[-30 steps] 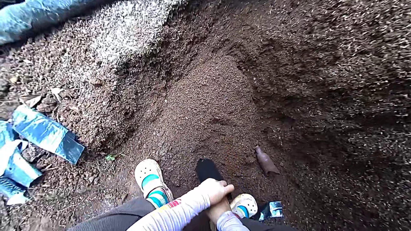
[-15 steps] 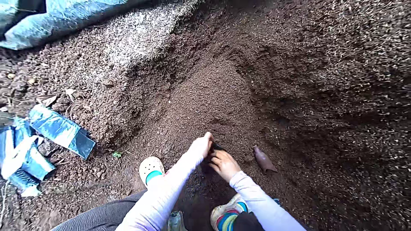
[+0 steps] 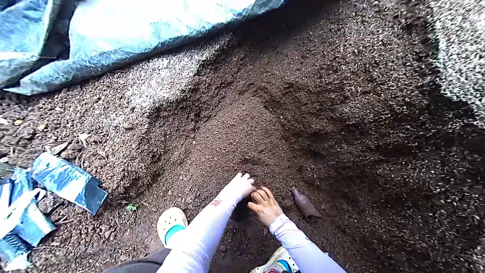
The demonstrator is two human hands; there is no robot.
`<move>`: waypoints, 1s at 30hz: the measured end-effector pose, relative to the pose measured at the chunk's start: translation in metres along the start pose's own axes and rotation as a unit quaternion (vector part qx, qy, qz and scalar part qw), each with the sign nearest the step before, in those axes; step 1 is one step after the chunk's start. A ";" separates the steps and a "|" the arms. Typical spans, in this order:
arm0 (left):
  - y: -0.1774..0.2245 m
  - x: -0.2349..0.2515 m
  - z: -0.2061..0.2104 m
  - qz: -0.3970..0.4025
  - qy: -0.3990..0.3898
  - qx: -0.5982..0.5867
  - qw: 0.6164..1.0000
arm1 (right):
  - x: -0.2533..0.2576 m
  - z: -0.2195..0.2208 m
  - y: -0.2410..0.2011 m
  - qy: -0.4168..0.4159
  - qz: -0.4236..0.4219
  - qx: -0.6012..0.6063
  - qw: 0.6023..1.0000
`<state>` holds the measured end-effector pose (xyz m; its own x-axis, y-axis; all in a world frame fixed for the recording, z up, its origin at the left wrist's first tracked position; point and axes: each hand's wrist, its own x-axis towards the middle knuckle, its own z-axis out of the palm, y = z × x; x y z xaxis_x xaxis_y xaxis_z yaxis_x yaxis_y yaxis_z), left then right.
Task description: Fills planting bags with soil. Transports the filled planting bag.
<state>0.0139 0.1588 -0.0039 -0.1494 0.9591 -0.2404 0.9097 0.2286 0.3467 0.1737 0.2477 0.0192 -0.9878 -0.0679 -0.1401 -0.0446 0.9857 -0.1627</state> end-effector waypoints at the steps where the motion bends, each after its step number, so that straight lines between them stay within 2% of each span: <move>1: 0.000 0.005 -0.001 0.052 -0.021 0.036 0.998 | -0.007 0.000 0.002 0.004 0.013 -0.007 1.000; 3: 0.002 0.004 -0.006 0.093 -0.052 0.063 0.992 | -0.019 -0.004 0.003 -0.009 0.054 -0.016 0.998; 6: 0.009 -0.017 -0.001 0.093 -0.078 0.058 0.991 | -0.038 -0.009 -0.008 -0.066 0.101 0.012 0.993; 7: 0.012 -0.025 0.004 0.082 -0.082 0.047 0.992 | -0.046 -0.004 -0.014 -0.048 0.096 0.029 0.994; 10: 0.020 -0.042 0.015 0.029 -0.073 -0.009 0.997 | -0.062 0.017 -0.039 0.078 0.068 0.090 0.990; 11: 0.023 -0.046 0.015 0.013 -0.071 -0.024 0.997 | -0.063 0.019 -0.050 0.076 0.088 0.121 0.986; 12: 0.026 -0.048 0.016 0.002 -0.074 -0.035 0.997 | -0.061 0.016 -0.061 0.036 0.129 0.154 0.979; 13: 0.027 -0.049 0.017 -0.003 -0.076 -0.040 0.996 | -0.056 0.009 -0.070 -0.041 0.185 0.194 0.963; 15: 0.028 -0.051 0.021 0.003 -0.067 -0.046 0.997 | -0.043 0.003 -0.077 -0.153 0.259 0.252 0.920; 18: 0.035 -0.054 0.034 0.033 -0.058 -0.062 0.996 | -0.038 0.021 -0.082 -0.193 0.285 0.230 0.910; 23: 0.065 -0.063 0.064 0.115 -0.093 -0.094 0.984 | -0.048 0.056 -0.089 -0.292 0.305 0.149 0.894; 26: 0.075 -0.062 0.084 0.151 -0.110 -0.122 0.975 | -0.048 0.065 -0.088 -0.369 0.302 0.151 0.866; 28: 0.080 -0.057 0.090 0.161 -0.119 -0.136 0.970 | -0.045 0.066 -0.088 -0.399 0.312 0.154 0.848; 30: 0.083 -0.051 0.090 0.168 -0.141 -0.146 0.965 | -0.033 0.041 -0.095 -0.418 0.331 0.155 0.831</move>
<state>0.1317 0.1137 -0.0440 0.2834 0.9133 -0.2926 0.7343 -0.0104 0.6787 0.2164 0.1496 -0.0012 -0.3246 0.2627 -0.9087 0.6366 0.7711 -0.0045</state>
